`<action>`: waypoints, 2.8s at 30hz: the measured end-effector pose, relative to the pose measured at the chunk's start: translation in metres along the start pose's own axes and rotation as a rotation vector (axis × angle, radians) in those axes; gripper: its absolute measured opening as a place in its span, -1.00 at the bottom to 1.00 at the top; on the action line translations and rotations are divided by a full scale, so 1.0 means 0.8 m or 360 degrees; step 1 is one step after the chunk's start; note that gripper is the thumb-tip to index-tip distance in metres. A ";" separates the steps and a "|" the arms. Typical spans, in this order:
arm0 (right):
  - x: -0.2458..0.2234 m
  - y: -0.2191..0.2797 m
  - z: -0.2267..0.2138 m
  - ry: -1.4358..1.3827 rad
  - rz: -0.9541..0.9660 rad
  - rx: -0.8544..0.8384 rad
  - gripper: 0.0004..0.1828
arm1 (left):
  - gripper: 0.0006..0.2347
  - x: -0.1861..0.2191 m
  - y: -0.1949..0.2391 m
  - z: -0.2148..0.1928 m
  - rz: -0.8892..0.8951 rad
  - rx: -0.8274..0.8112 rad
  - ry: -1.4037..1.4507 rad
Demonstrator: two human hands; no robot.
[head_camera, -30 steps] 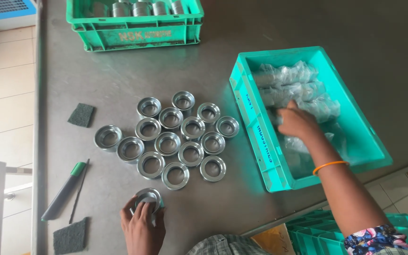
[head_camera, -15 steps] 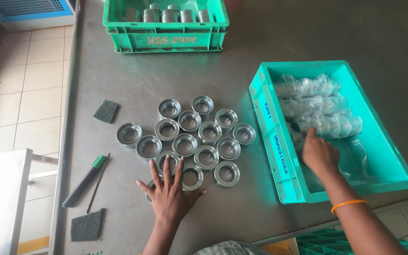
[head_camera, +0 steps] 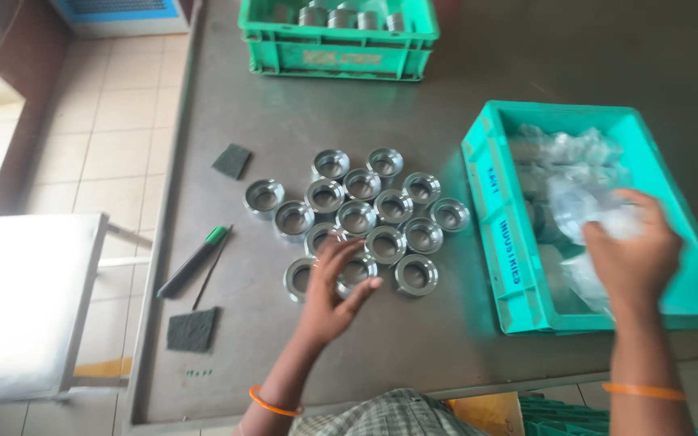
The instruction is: The person places small metal cups into individual plastic bags and then arranges the bagged items into a teal plastic crate.
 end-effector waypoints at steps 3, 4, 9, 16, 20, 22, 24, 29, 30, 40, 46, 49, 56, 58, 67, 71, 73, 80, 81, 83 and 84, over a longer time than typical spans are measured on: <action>-0.081 0.021 -0.043 -0.0790 -0.0004 -0.0136 -0.56 | -0.53 0.046 0.003 0.028 -0.0296 -0.0232 0.1581; -0.096 0.037 -0.009 -0.1368 0.0281 -0.0568 -0.51 | -0.52 0.062 0.004 0.047 -0.0459 -0.0307 0.2125; -0.159 0.189 0.156 -0.2034 0.0954 -0.1523 -0.47 | -0.47 0.094 0.025 0.098 -0.0893 -0.0348 0.3456; -0.136 0.244 0.190 -0.1342 0.0646 -0.1385 -0.63 | -0.51 0.016 0.072 0.109 -0.1089 -0.0041 0.2696; -0.137 0.280 0.215 -0.1872 0.1029 -0.1691 -0.53 | -0.48 0.070 0.024 0.022 -0.0047 -0.0155 0.1064; -0.144 0.275 0.208 -0.1863 0.1104 -0.1764 -0.53 | -0.46 0.076 0.014 0.007 0.0031 -0.0203 0.0990; -0.137 0.285 0.205 -0.1838 0.1199 -0.1832 -0.54 | -0.44 0.079 0.018 0.012 0.0100 -0.0260 0.0933; -0.157 0.276 0.190 -0.2208 0.1159 -0.1899 -0.50 | -0.40 0.001 0.028 0.081 -0.0684 -0.0059 0.2311; -0.142 0.285 0.196 -0.2204 0.1170 -0.1871 -0.50 | -0.40 0.003 0.029 0.085 -0.0681 -0.0085 0.2325; -0.130 0.275 0.197 -0.1898 0.0897 -0.1445 -0.62 | -0.36 0.022 0.104 0.168 -0.1825 -0.0630 0.3255; -0.171 0.231 0.134 -0.1043 0.0146 -0.1177 -0.72 | -0.36 0.048 0.101 0.179 -0.1858 -0.0819 0.3387; -0.216 0.198 0.085 -0.1045 -0.0316 -0.0989 -0.77 | -0.38 0.050 0.101 0.188 -0.1926 -0.0802 0.3347; -0.118 0.159 0.061 -0.1465 0.0174 -0.0781 -0.48 | -0.58 0.040 0.086 0.173 -0.1570 -0.0758 0.3416; -0.092 0.084 0.016 -0.1415 0.0308 -0.0504 -0.47 | -0.61 0.029 0.081 0.171 -0.1440 -0.0862 0.3085; 0.097 -0.058 0.202 0.0287 0.0407 -0.1199 -0.52 | -0.49 0.059 0.046 0.131 -0.0094 -0.0861 -0.0232; 0.082 -0.061 0.202 0.0697 0.0570 -0.1061 -0.60 | -0.43 0.065 0.043 0.145 0.0141 -0.0642 -0.0363; 0.093 -0.055 0.212 0.0721 0.0518 -0.1095 -0.61 | -0.44 0.068 0.039 0.152 0.0149 -0.0594 -0.0399; 0.114 -0.044 0.200 0.0528 0.0297 -0.0707 -0.67 | -0.55 0.064 0.011 0.163 0.0124 -0.0406 -0.0422; 0.080 -0.044 0.170 0.0519 0.0280 -0.0709 -0.67 | -0.55 0.066 0.004 0.160 0.0112 -0.0393 -0.0432; 0.018 -0.048 0.094 0.0304 0.0357 -0.0476 -0.56 | -0.54 0.068 -0.009 0.160 0.0081 -0.0453 -0.0382; 0.004 -0.041 0.071 0.0292 0.0340 -0.0483 -0.56 | -0.54 0.069 -0.011 0.151 0.0066 -0.0442 -0.0394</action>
Point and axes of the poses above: each hand's wrist, its own y-axis away from the middle knuckle, its own z-axis out of the palm, x = y × z, the point moved 9 cm from there along -y, towards the middle knuckle, and after that the axes turned 5 degrees about -y, right-handed, at the moved point
